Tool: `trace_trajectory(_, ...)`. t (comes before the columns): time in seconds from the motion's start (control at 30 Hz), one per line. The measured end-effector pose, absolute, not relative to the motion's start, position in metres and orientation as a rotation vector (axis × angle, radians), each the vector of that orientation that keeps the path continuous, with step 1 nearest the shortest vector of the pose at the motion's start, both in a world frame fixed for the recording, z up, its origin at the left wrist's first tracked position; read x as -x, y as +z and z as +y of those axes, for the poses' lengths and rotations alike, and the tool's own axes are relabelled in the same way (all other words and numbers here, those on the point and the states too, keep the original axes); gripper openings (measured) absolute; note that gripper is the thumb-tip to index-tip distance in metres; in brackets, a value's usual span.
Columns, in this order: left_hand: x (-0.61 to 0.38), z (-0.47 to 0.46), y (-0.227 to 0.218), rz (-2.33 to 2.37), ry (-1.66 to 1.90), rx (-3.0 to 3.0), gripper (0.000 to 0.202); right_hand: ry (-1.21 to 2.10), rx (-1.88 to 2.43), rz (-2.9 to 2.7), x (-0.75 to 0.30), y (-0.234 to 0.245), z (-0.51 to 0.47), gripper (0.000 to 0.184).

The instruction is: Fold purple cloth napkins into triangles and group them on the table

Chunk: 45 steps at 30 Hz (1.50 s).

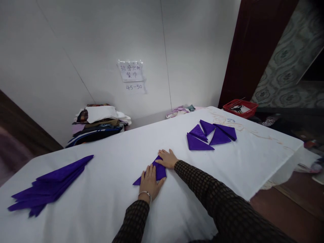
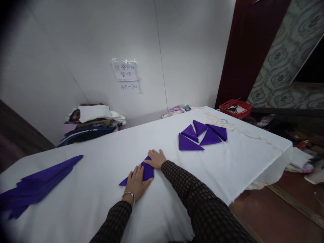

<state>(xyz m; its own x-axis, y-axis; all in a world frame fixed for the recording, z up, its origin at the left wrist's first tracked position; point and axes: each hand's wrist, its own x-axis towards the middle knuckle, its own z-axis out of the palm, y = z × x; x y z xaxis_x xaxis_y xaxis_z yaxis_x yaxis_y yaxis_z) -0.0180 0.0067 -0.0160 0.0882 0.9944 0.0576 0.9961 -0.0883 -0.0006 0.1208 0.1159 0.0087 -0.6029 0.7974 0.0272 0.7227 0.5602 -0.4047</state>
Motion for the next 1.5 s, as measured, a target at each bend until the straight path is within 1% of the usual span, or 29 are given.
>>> trace_trajectory(0.17,0.016,0.006,-0.012,-2.119,-0.044,2.277,0.078,0.569,1.381,-2.506,-0.124,0.011,0.130,0.059)
trace_trajectory(0.3,0.016,0.006,-0.010,-2.131,-0.047,2.281,0.078,0.584,1.473,-2.434,-0.126,0.021,0.132,0.065)
trace_trajectory(0.37,0.017,0.006,-0.011,-2.127,-0.055,2.287,0.078,0.568,1.406,-2.446,-0.125,0.023,0.124,0.068)
trace_trajectory(0.43,0.017,0.007,-0.012,-2.115,-0.066,2.293,0.079,0.523,1.239,-2.502,-0.122,0.022,0.111,0.069)
trace_trajectory(0.5,0.017,0.007,-0.013,-2.107,-0.074,2.297,0.079,0.494,1.096,-2.570,-0.120,0.017,0.100,0.068)
trace_trajectory(0.57,0.017,0.007,-0.013,-2.106,-0.071,2.296,0.078,0.509,1.053,-2.628,-0.122,0.011,0.095,0.065)
trace_trajectory(0.8,0.018,0.008,-0.015,-2.105,-0.037,2.286,0.078,0.512,1.197,-2.589,-0.130,0.003,0.117,0.058)
trace_trajectory(0.9,0.019,0.009,-0.017,-2.101,-0.048,2.285,0.078,0.515,1.308,-2.563,-0.129,0.009,0.127,0.057)
trace_trajectory(1.03,0.017,0.007,-0.015,-2.115,-0.056,2.274,0.078,0.561,1.405,-2.538,-0.128,0.020,0.134,0.050)
trace_trajectory(1.13,0.015,0.004,-0.012,-2.135,-0.050,2.295,0.080,0.566,1.392,-2.523,-0.125,0.024,0.125,0.056)
trace_trajectory(1.2,0.014,0.004,-0.010,-2.139,-0.063,2.304,0.080,0.521,1.263,-2.553,-0.123,0.021,0.113,0.063)
trace_trajectory(1.27,0.014,0.004,-0.011,-2.143,-0.078,2.303,0.080,0.481,1.109,-2.610,-0.122,0.015,0.100,0.067)
trace_trajectory(1.33,0.015,0.004,-0.012,-2.143,-0.086,2.300,0.080,0.491,1.073,-2.650,-0.123,0.008,0.094,0.067)
trace_trajectory(1.5,0.015,0.005,-0.012,-2.136,-0.078,2.300,0.080,0.527,1.216,-2.623,-0.129,0.003,0.105,0.060)
